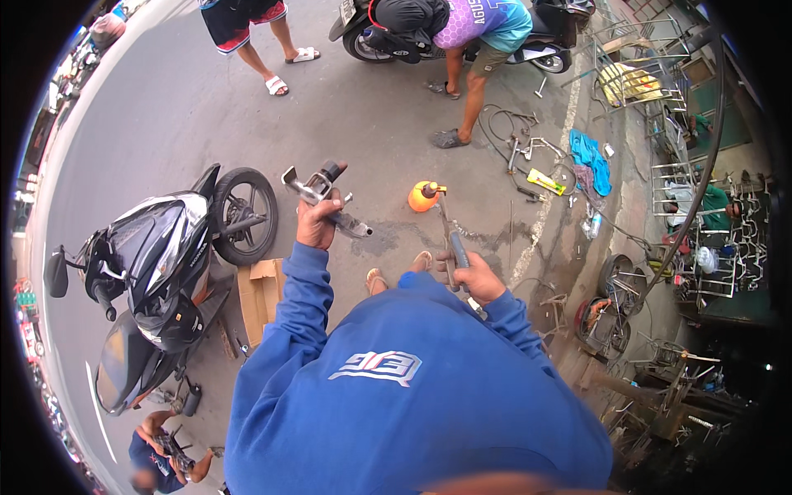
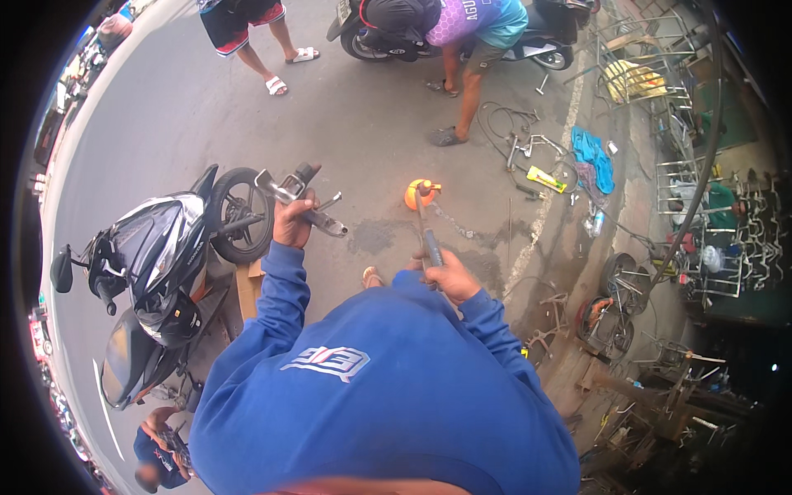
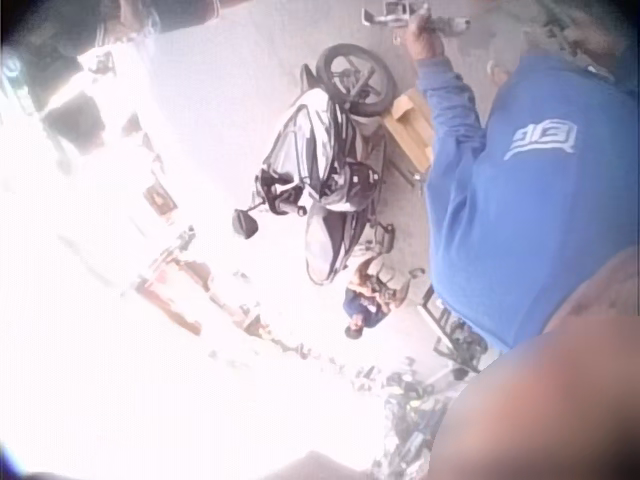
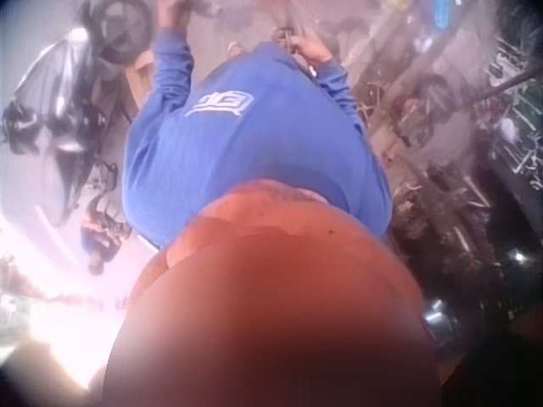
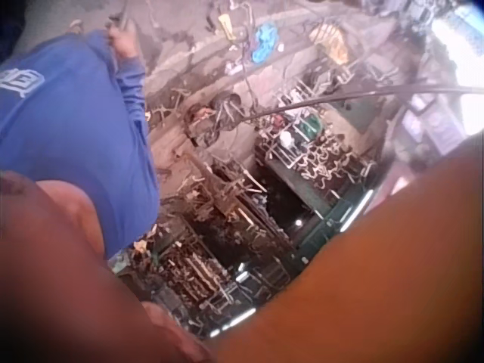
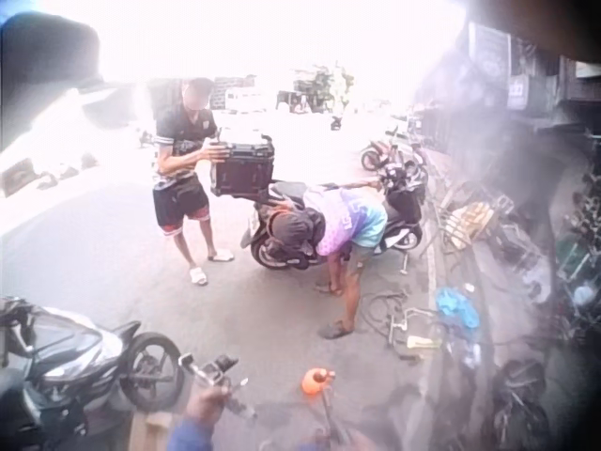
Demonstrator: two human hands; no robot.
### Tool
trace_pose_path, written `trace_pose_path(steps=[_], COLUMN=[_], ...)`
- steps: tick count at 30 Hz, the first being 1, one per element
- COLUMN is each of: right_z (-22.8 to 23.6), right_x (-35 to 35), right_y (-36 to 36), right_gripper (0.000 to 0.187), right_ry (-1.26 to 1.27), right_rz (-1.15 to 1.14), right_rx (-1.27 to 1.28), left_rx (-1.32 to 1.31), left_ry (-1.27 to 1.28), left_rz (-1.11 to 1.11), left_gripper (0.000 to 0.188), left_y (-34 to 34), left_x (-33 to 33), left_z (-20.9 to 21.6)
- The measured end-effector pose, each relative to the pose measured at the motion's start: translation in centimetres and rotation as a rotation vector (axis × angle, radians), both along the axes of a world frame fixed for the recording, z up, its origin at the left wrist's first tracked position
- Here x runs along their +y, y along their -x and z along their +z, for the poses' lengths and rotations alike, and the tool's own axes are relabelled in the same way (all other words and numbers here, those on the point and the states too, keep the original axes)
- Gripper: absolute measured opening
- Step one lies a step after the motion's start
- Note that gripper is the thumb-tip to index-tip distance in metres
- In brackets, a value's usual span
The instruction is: The person files a small metal part with a hand file, then uses an angle grinder to smooth the same part. The person holds the part with one hand and the tool with the other, working in a cluttered workshop.
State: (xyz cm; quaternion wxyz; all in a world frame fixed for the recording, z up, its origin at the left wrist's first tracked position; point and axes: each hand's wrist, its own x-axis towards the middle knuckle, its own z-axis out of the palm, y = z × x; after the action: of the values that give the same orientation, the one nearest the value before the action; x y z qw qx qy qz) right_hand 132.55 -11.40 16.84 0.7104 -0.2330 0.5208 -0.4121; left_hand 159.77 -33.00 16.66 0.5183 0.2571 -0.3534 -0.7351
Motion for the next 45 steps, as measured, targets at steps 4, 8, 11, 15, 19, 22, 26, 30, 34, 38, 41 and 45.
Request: trace_pose_path(steps=[4,8,11,15,19,22,26,30,34,38,41,45], right_z=[7.6,9.7,10.0,10.9,12.4,14.0,15.8,15.2,13.0,10.5,8.9,8.3], right_x=[-8.0,-15.9,-21.9,-28.5,-33.9,-36.9,-40.8,-43.7,-46.0,-47.7,-49.4,-52.9], right_y=[-2.2,-2.9,-1.6,0.4,2.9,4.0,5.4,6.1,6.5,6.1,5.3,3.6], right_gripper=[0.049,0.051,0.052,0.052,0.048,0.047,0.046,0.042,0.04,0.045,0.048,0.067], right_ry=[0.125,0.226,0.161,0.085,0.06,-0.053,-0.155,-0.212,-0.225,-0.294,-0.314,-0.194], right_rz=[0.273,0.606,0.812,0.971,1.072,1.082,1.068,0.951,0.776,0.609,0.452,0.516], right_rx=[0.149,0.224,0.218,0.246,0.412,0.454,0.51,0.522,0.552,0.409,0.25,0.63], left_rx=[-0.054,-0.114,-0.13,-0.255,-0.313,-0.408,-0.483,-0.558,-0.551,-0.579,-0.544,-0.585], left_ry=[-0.011,0.008,0.044,0.055,0.071,0.159,0.132,0.224,0.243,0.298,0.283,0.343], left_rz=[0.088,0.194,0.243,0.246,0.311,0.365,0.324,0.323,0.298,0.215,0.111,0.025], left_gripper=[0.075,0.067,0.059,0.066,0.065,0.065,0.067,0.066,0.064,0.061,0.06,0.062], left_y=[1.6,2.8,3.9,6.0,9.0,10.7,12.9,14.3,14.9,15.0,14.3,12.7], left_x=[-3.1,-5.9,-8.0,-10.9,-13.8,-15.9,-18.8,-22.6,-26.4,-31.3,-34.9,-39.8], left_z=[1.6,1.3,0.9,1.0,0.8,0.3,-0.5,-0.9,-1.8,-3.3,-4.2,-4.0])
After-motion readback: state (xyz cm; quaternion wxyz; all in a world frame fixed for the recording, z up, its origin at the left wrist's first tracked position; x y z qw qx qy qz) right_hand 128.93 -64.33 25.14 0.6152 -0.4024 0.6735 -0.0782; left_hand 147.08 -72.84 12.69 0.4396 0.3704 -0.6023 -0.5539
